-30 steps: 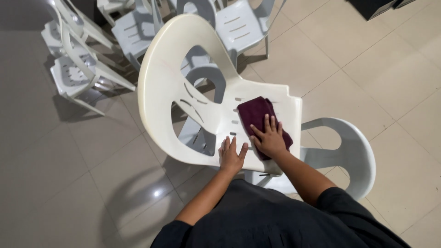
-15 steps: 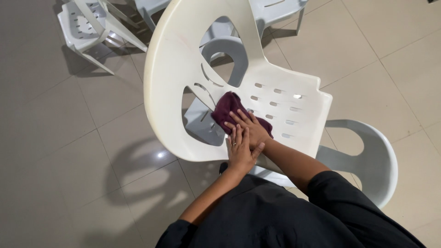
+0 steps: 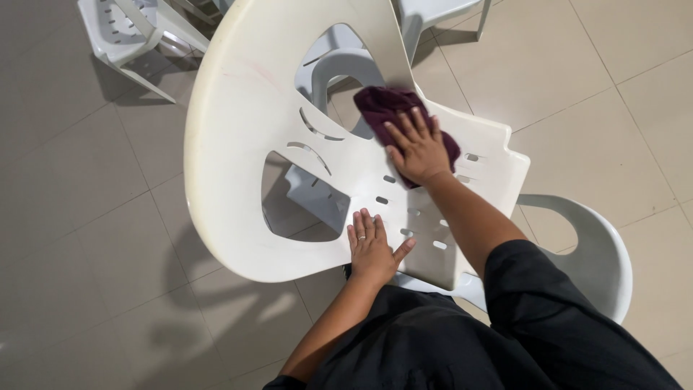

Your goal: The person picks up a white plastic chair, wipes its seat and backrest with a maroon cloth, and stacks it with other chairs. The person repeats this process for another chair, cleaning it thoroughly before stacking it.

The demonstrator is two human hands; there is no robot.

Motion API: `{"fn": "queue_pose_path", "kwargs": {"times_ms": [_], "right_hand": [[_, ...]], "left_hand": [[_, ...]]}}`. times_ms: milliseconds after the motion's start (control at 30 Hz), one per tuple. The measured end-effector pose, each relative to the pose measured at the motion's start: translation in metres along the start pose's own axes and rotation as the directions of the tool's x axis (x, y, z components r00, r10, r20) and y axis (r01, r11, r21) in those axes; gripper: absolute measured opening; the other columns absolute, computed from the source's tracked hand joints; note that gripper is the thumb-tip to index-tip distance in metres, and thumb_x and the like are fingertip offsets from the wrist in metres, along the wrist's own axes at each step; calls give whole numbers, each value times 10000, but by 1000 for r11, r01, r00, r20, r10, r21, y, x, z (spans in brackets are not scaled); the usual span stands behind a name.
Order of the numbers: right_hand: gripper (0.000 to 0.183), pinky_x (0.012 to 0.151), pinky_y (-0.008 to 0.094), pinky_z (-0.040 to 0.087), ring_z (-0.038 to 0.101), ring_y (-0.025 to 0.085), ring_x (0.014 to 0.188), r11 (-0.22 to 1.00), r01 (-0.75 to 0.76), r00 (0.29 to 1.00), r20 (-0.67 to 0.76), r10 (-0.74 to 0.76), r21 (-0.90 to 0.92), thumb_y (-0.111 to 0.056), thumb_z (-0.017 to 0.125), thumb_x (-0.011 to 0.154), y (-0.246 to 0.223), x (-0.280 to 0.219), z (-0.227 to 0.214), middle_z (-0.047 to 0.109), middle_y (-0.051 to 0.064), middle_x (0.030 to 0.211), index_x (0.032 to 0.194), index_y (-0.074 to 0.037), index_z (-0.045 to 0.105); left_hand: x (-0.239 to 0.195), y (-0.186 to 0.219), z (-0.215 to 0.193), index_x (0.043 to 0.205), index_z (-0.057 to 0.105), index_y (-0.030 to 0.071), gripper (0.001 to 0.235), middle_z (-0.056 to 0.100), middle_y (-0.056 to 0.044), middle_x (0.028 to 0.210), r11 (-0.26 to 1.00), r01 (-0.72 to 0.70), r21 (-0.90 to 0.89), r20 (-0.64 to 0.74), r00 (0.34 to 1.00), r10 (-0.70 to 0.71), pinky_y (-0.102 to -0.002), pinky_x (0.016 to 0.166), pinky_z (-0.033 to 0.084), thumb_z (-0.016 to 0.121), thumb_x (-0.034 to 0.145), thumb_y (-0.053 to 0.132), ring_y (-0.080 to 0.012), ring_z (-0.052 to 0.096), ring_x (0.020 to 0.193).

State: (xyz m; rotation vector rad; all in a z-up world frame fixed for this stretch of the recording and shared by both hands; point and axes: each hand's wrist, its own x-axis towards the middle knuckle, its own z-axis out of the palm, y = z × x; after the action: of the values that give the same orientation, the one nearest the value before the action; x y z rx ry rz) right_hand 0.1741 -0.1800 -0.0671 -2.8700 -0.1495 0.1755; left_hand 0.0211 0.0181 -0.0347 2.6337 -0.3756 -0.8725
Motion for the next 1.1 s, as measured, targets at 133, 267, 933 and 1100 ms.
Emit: {"fn": "queue_pose_path", "kwargs": {"times_ms": [133,267,933,1100], "right_hand": [[653,1247,555,-28,8,326,1584,980,-176,984,13,178,-98,-569,210,1055,40,-25,-15,157,129,1699,1637,-275,247],[697,1209,576,-36,-12,357,1567,956,-278,958,-95,269,-96,-555,217,1041,55,-72,-5,94,175,1714,1639,-198,232],[679,1244,551,116,81,327,1581,932,321,945,15,-328,167,-448,418,1031,-121,-144,50,137,140,1710,1627,-168,256],[717,1220,569,108,78,318,1584,902,201,968,62,-242,381,-411,483,1006,-94,-207,30,148,144,1712,1621,-132,242]], "left_hand": [[-2,4,-6,1569,147,-95,1183,-31,-329,1664,1000,21,-3,19,1000,-21,-538,1219,-118,251,885,864,-418,-146,1563],[1,1,-3,1573,136,-93,1155,-32,-331,1662,1000,10,-4,8,1000,-10,-541,1216,-117,261,907,841,-422,-147,1558],[-17,-23,4,1592,354,19,781,321,-240,1673,827,-484,-285,-521,803,290,-527,1293,156,299,1082,608,-390,253,1587],[-3,-29,12,1556,406,27,818,352,-244,1644,889,-416,-191,-359,873,331,-529,1280,135,353,1036,657,-382,256,1568]]}}
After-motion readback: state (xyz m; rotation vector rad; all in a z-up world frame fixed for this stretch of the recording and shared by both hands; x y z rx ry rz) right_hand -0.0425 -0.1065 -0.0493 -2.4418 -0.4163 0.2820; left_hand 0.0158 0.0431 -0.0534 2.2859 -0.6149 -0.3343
